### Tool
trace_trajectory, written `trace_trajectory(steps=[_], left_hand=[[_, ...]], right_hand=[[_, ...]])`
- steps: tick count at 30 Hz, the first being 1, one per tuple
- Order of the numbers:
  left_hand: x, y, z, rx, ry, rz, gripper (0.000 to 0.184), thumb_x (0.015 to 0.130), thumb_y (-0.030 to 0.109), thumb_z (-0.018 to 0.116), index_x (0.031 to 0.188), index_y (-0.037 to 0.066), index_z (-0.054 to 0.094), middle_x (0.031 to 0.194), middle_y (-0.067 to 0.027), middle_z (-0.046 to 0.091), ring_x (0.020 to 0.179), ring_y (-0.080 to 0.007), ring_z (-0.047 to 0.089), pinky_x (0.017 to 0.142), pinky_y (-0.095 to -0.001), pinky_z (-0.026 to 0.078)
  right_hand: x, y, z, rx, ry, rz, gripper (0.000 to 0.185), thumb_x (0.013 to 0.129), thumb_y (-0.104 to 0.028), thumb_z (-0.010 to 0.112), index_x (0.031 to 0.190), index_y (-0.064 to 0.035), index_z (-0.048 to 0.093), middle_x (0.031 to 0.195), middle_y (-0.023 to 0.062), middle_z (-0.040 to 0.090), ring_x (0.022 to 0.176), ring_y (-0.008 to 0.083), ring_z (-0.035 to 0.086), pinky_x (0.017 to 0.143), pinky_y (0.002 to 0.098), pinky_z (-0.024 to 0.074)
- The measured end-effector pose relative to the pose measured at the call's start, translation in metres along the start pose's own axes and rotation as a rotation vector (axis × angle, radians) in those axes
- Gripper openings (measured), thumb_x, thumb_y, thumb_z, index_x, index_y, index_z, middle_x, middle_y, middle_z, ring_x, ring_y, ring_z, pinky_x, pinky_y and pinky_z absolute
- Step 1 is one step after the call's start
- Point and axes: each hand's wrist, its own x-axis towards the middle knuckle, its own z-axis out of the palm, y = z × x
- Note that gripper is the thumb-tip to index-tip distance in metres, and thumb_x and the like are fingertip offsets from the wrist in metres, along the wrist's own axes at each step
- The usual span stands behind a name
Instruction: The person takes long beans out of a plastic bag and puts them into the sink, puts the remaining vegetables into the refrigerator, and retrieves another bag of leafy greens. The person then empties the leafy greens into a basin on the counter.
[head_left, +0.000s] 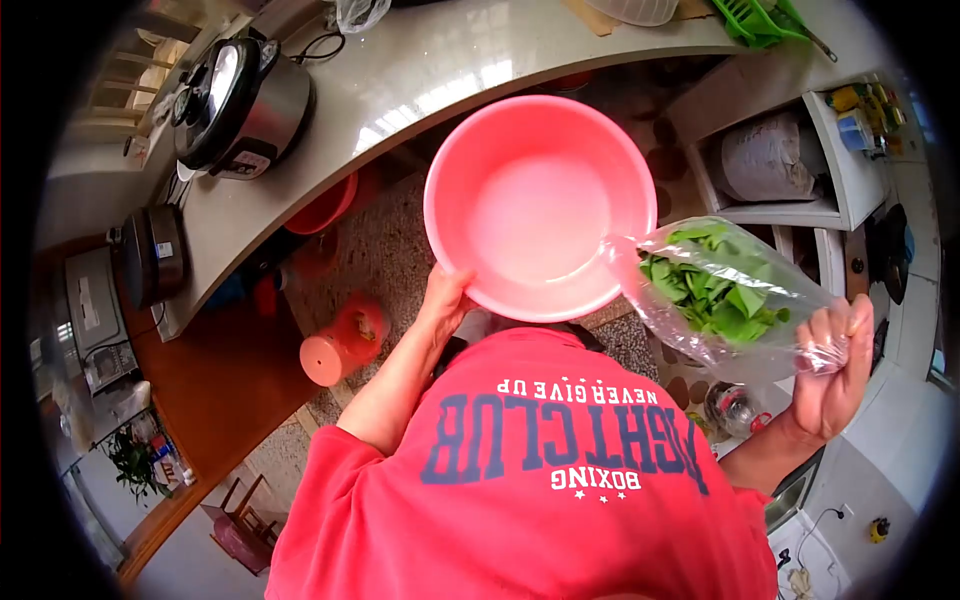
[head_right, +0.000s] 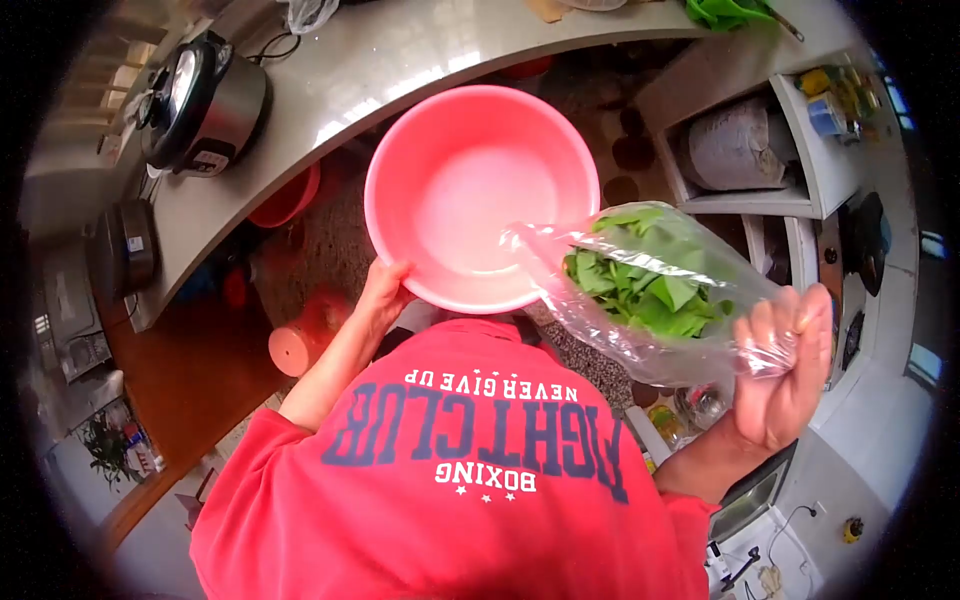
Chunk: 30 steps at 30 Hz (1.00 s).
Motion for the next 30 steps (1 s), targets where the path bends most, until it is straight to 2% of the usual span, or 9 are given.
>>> trace_trajectory(steps=[1, 4, 10, 12, 13, 17, 21, 28, 30], left_hand=[[-0.009, 0.015, 0.014, -0.012, 0.005, 0.018, 0.046, 0.081, 0.007, 0.059, 0.125, 0.000, 0.047, 0.111, -0.0138, 0.059, 0.096, -0.0270, 0.063, 0.078, -0.0436, 0.056], [-0.001, 0.044, 0.021, -0.058, 0.000, 0.107, 0.043, 0.082, 0.002, 0.055, 0.124, 0.000, 0.048, 0.110, -0.0140, 0.060, 0.094, -0.0270, 0.064, 0.075, -0.0452, 0.057], [0.048, 0.122, 0.017, -0.114, -0.026, 0.194, 0.042, 0.079, -0.005, 0.053, 0.120, -0.003, 0.050, 0.108, -0.0144, 0.061, 0.096, -0.0283, 0.063, 0.083, -0.0413, 0.055], [0.070, 0.148, 0.017, -0.054, -0.023, 0.281, 0.040, 0.083, 0.001, 0.051, 0.122, -0.003, 0.046, 0.111, -0.0152, 0.059, 0.096, -0.0288, 0.063, 0.079, -0.0435, 0.057], [0.082, 0.160, 0.015, -0.035, -0.021, 0.268, 0.041, 0.084, 0.002, 0.050, 0.125, -0.002, 0.044, 0.112, -0.0159, 0.058, 0.099, -0.0303, 0.063, 0.079, -0.0462, 0.057], [0.112, 0.203, 0.009, 0.022, -0.016, 0.236, 0.041, 0.086, 0.003, 0.049, 0.126, -0.002, 0.042, 0.118, -0.0187, 0.056, 0.104, -0.0335, 0.061, 0.082, -0.0511, 0.056], [0.148, 0.223, -0.006, -0.051, -0.039, 0.153, 0.040, 0.089, 0.004, 0.048, 0.127, -0.005, 0.040, 0.120, -0.0211, 0.054, 0.108, -0.0360, 0.059, 0.085, -0.0551, 0.055], [0.176, 0.239, -0.029, -0.118, -0.095, 0.119, 0.036, 0.093, 0.012, 0.050, 0.126, -0.003, 0.044, 0.121, -0.0194, 0.055, 0.111, -0.0334, 0.057, 0.086, -0.0525, 0.054], [0.170, 0.238, -0.036, -0.165, -0.128, 0.239, 0.035, 0.093, 0.016, 0.054, 0.122, 0.000, 0.047, 0.113, -0.0141, 0.059, 0.097, -0.0271, 0.063, 0.081, -0.0458, 0.056]], right_hand=[[-0.002, -0.006, -0.002, -0.012, -0.002, -0.028, 0.016, 0.095, -0.013, 0.054, 0.091, -0.0078, 0.039, 0.076, 0.0017, 0.038, 0.065, 0.0103, 0.035, 0.059, 0.0265, 0.0320], [-0.005, -0.017, -0.003, 0.031, -0.051, -0.082, 0.012, 0.095, -0.010, 0.050, 0.094, -0.0075, 0.039, 0.080, 0.0021, 0.037, 0.068, 0.0112, 0.035, 0.063, 0.0279, 0.0318], [0.012, -0.009, 0.021, 0.165, 0.008, -0.108, 0.002, 0.097, -0.006, 0.045, 0.097, -0.0058, 0.043, 0.082, 0.0032, 0.039, 0.071, 0.0125, 0.036, 0.066, 0.0296, 0.0326], [0.021, 0.001, 0.032, 0.188, 0.027, -0.126, 0.002, 0.097, -0.006, 0.046, 0.095, -0.0052, 0.045, 0.082, 0.0032, 0.039, 0.070, 0.0122, 0.036, 0.065, 0.0297, 0.0328], [0.026, 0.005, 0.037, 0.193, -0.022, -0.122, 0.003, 0.096, -0.005, 0.046, 0.094, -0.0048, 0.046, 0.079, 0.0023, 0.040, 0.067, 0.0115, 0.036, 0.063, 0.0285, 0.0331], [0.047, 0.026, 0.074, 0.240, 0.076, -0.100, 0.012, 0.097, -0.006, 0.047, 0.086, -0.0056, 0.044, 0.071, 0.0007, 0.037, 0.063, 0.0099, 0.035, 0.060, 0.0259, 0.0332], [0.070, 0.044, 0.107, 0.279, 0.076, -0.085, 0.015, 0.097, -0.008, 0.048, 0.083, -0.0055, 0.044, 0.070, 0.0009, 0.038, 0.063, 0.0106, 0.036, 0.062, 0.0270, 0.0349], [0.111, 0.068, 0.150, 0.371, 0.100, -0.081, 0.010, 0.096, -0.009, 0.050, 0.088, -0.0022, 0.050, 0.071, 0.0009, 0.042, 0.064, 0.0111, 0.040, 0.066, 0.0284, 0.0382], [0.119, 0.073, 0.161, 0.356, 0.094, -0.081, 0.009, 0.096, -0.009, 0.050, 0.090, -0.0017, 0.051, 0.071, 0.0009, 0.043, 0.065, 0.0113, 0.041, 0.068, 0.0290, 0.0393]])
